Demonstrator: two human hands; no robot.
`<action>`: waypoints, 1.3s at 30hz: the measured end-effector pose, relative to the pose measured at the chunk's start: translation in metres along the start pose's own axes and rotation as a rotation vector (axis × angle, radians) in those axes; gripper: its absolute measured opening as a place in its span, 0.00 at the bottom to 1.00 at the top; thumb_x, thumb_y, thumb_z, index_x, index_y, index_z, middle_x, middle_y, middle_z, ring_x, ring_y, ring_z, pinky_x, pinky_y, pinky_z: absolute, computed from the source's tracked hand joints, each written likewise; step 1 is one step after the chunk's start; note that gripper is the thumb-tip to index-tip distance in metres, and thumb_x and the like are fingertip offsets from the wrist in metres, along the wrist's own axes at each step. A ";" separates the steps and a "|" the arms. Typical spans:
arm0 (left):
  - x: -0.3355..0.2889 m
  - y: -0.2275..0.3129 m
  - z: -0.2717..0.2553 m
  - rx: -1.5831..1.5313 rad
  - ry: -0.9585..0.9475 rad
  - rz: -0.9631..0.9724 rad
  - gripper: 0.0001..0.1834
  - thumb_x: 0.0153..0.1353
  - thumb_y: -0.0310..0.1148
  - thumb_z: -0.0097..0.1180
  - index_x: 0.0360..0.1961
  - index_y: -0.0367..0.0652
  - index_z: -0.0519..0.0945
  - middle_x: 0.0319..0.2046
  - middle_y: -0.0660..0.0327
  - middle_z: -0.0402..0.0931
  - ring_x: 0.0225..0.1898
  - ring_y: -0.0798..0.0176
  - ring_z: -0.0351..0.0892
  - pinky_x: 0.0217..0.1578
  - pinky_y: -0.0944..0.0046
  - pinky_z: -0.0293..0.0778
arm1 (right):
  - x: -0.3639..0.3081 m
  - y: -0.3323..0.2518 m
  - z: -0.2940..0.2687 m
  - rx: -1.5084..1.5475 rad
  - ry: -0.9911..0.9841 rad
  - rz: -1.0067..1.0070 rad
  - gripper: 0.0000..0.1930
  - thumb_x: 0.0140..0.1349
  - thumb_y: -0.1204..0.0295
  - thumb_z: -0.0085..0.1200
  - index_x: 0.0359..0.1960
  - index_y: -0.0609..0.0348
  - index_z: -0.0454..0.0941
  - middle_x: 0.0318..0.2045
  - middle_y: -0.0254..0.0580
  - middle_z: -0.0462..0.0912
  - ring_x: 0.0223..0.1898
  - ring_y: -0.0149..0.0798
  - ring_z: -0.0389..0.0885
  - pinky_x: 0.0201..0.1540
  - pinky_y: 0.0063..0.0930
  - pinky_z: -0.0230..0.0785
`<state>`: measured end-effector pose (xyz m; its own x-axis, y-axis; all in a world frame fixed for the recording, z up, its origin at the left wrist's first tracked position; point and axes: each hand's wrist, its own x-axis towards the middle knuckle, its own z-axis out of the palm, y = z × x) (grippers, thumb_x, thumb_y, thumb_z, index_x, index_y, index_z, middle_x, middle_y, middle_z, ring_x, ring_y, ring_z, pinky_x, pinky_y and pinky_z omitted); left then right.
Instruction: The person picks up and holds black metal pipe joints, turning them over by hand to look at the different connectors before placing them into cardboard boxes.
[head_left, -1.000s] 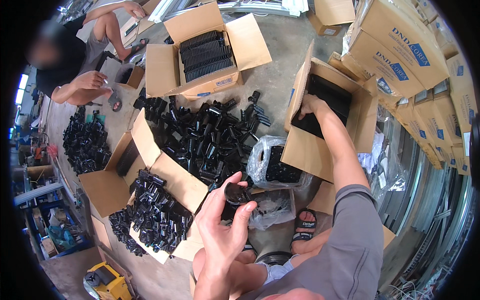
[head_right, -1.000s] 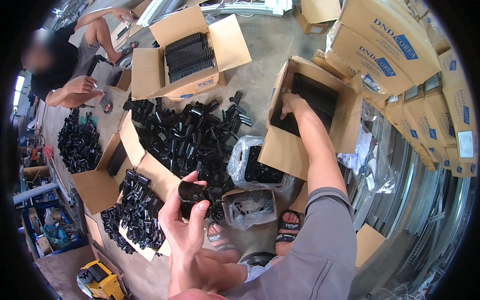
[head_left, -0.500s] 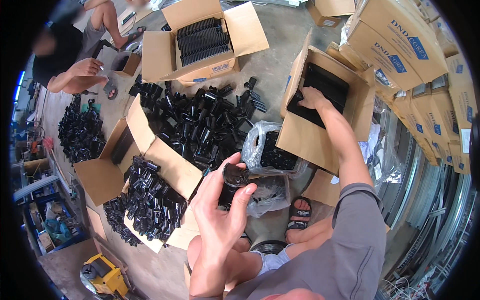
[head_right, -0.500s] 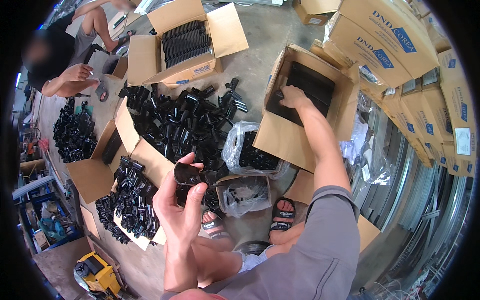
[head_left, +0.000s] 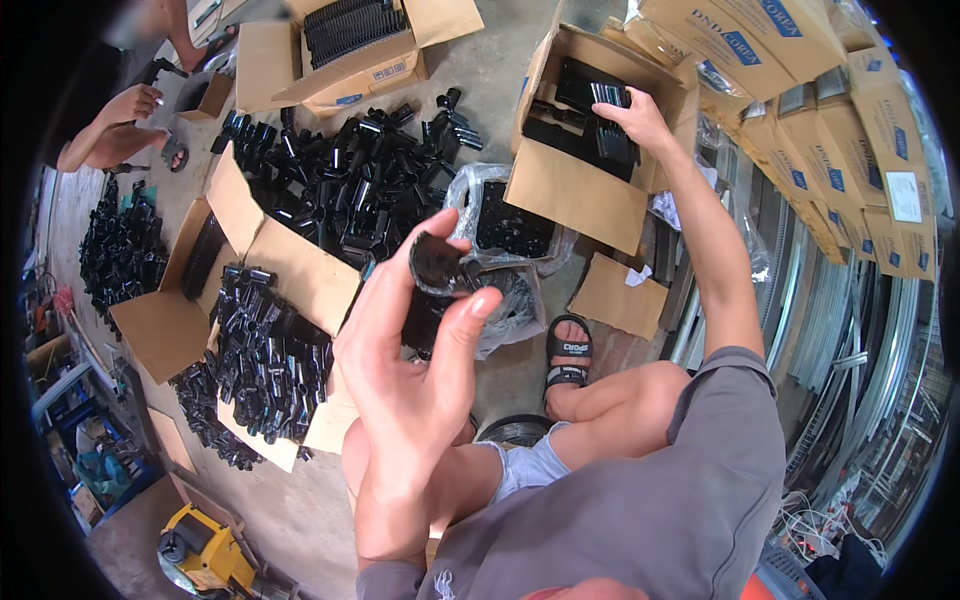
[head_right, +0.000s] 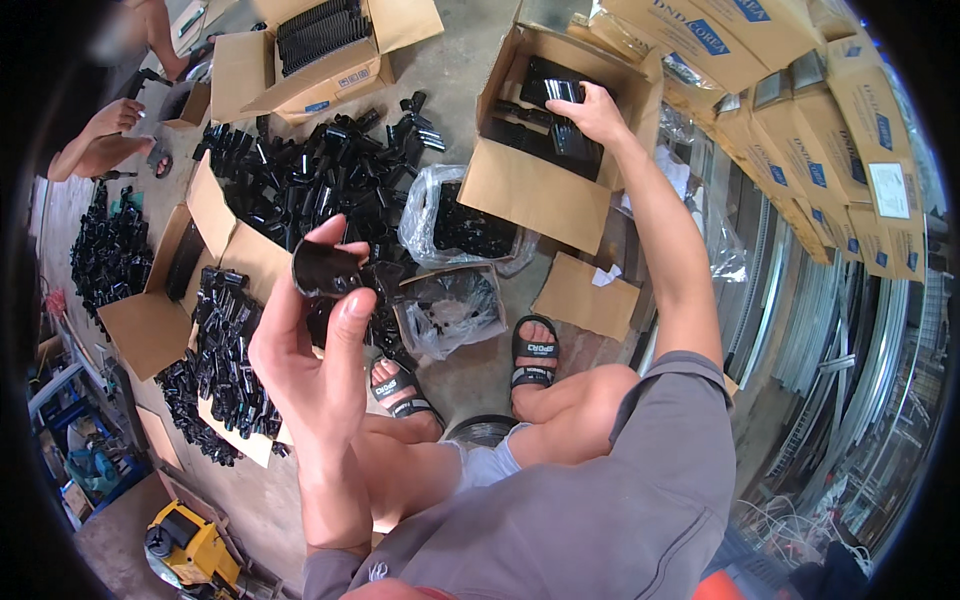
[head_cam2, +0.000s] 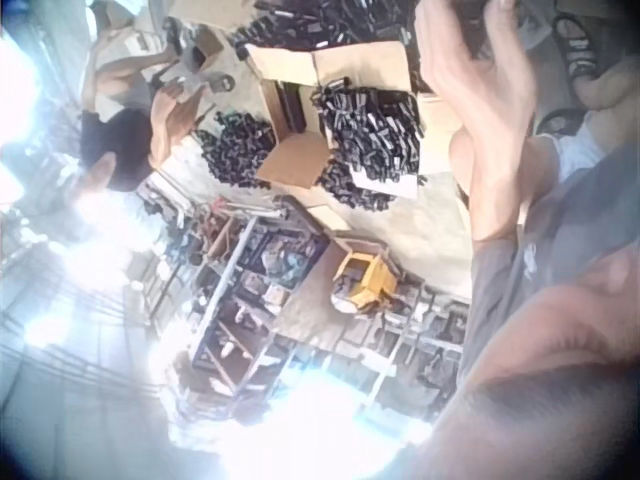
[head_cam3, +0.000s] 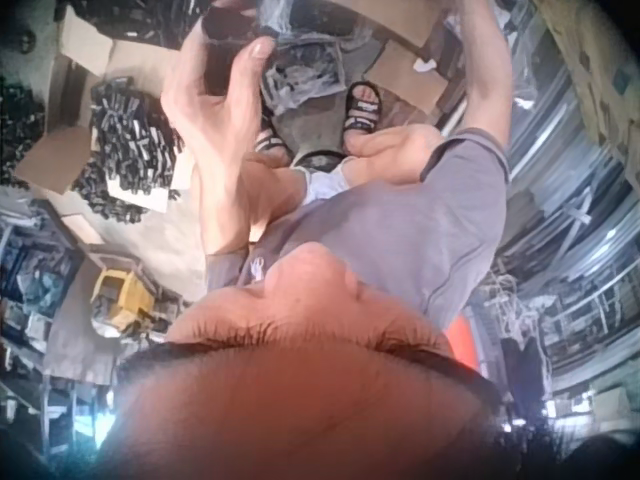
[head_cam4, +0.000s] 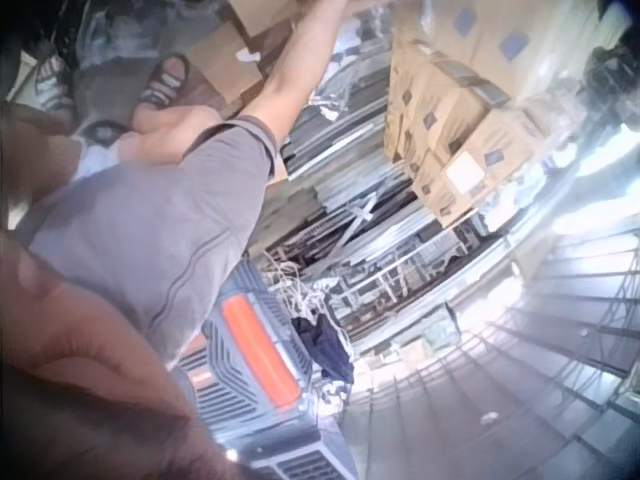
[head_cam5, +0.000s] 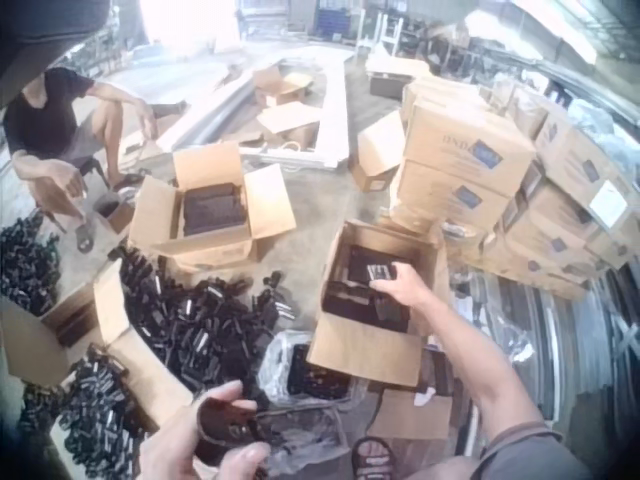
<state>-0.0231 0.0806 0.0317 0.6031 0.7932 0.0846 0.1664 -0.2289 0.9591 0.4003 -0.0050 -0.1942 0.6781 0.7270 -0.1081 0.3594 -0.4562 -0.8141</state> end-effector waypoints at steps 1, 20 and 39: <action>-0.005 0.004 -0.004 0.001 0.020 0.008 0.23 0.57 0.26 0.66 0.54 0.36 0.79 0.38 0.58 0.82 0.37 0.66 0.80 0.44 0.67 0.74 | -0.007 -0.008 0.000 -0.001 -0.007 -0.021 0.18 0.51 0.62 0.69 0.36 0.63 0.81 0.29 0.34 0.83 0.29 0.28 0.79 0.35 0.26 0.72; -0.028 0.008 -0.037 -0.396 0.094 -0.119 0.19 0.68 0.33 0.58 0.56 0.35 0.77 0.43 0.61 0.81 0.46 0.73 0.77 0.52 0.72 0.69 | -0.170 -0.036 0.017 0.123 0.004 0.327 0.11 0.51 0.64 0.64 0.26 0.60 0.81 0.23 0.36 0.81 0.24 0.31 0.79 0.29 0.30 0.72; -0.037 -0.006 -0.036 -0.304 -0.020 -0.042 0.18 0.66 0.31 0.59 0.55 0.38 0.78 0.35 0.68 0.80 0.37 0.78 0.73 0.42 0.73 0.70 | -0.315 0.132 0.086 -0.439 0.263 0.822 0.35 0.59 0.41 0.55 0.53 0.61 0.78 0.46 0.61 0.82 0.49 0.62 0.80 0.52 0.46 0.72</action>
<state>-0.0743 0.0730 0.0324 0.6162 0.7866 0.0410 -0.0476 -0.0147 0.9988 0.1783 -0.2499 -0.3165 0.9272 -0.0183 -0.3741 -0.1196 -0.9610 -0.2495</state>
